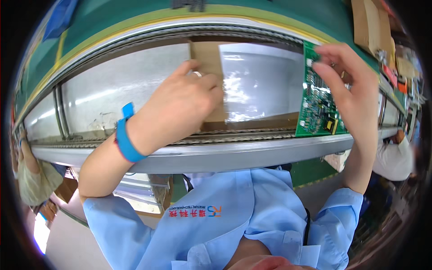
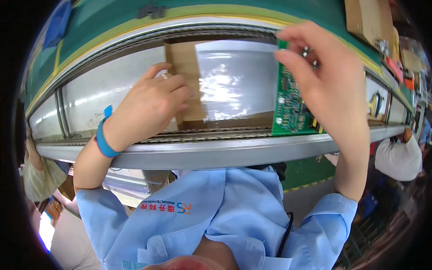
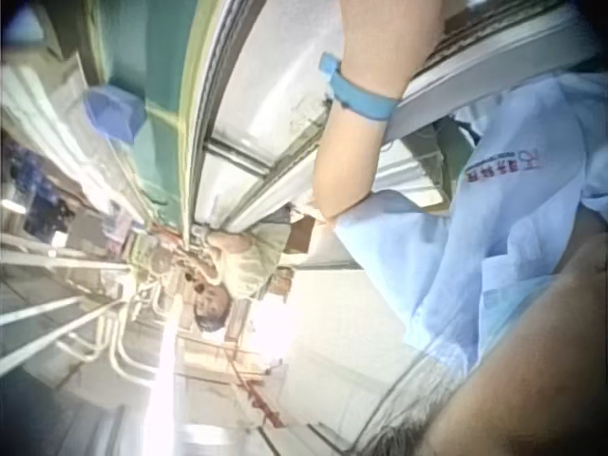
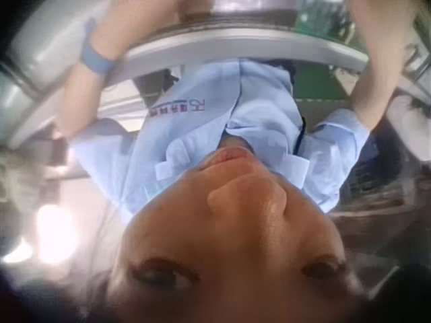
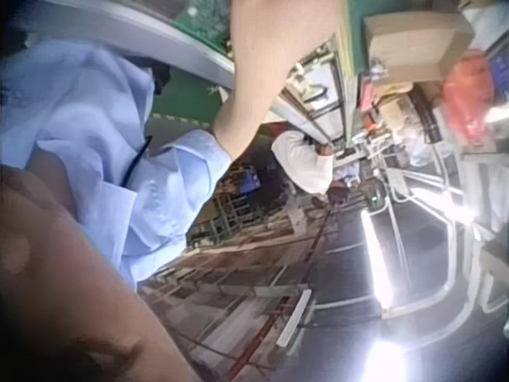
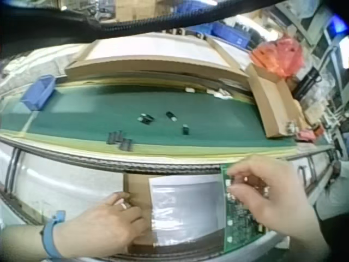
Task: Manually assemble and inspect electronic components on a printed circuit board at an industrial assembly line.
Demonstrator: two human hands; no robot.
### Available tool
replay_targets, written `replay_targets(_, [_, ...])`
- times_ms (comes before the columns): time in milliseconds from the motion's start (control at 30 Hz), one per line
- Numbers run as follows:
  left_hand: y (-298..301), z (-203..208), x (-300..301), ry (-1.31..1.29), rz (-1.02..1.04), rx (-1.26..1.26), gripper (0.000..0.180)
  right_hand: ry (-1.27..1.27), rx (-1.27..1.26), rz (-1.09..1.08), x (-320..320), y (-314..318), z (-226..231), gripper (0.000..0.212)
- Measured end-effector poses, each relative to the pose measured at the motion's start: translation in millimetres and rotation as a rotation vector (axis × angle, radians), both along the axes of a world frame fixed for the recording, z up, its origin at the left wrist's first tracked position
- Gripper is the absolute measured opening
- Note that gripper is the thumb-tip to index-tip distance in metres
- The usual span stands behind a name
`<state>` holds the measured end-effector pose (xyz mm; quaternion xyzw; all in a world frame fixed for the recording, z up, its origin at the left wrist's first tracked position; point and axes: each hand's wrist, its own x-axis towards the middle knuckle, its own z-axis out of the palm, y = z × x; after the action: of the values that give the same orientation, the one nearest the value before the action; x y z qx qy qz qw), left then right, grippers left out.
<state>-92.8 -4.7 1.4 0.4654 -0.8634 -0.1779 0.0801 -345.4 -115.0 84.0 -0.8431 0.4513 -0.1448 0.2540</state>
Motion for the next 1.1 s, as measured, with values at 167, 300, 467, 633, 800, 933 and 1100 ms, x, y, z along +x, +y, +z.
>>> replay_targets(167, [2, 0, 6, 0.032, 0.028, -0.074, 0.014, -0.158, -0.090, 0.245, 90, -29, -27, 0.026])
replay_targets(300, [3, -2, 10, 0.015, 0.029, -0.068, 0.017, 0.011, -0.089, 0.246, 134, -29, -31, 0.035])
replay_targets(467, [4, -5, 8, 0.039, -0.003, -0.060, 0.017, 0.059, -0.074, 0.278, 135, -40, -35, 0.030])
replay_targets(633, [3, -6, 8, 0.033, -0.006, -0.065, 0.019, 0.055, -0.082, 0.279, 115, -56, -27, 0.026])
replay_targets(800, [2, -6, 8, -0.005, 0.006, -0.044, 0.019, 0.076, -0.078, 0.276, 107, -63, -23, 0.027])
replay_targets(933, [2, -9, 7, 0.007, 0.007, -0.081, 0.017, 0.167, -0.148, 0.234, 109, -59, -17, 0.018])
replay_targets(1100, [2, -7, 6, 0.004, -0.005, -0.093, 0.016, 0.347, -0.280, 0.271, 120, -55, -12, 0.016])
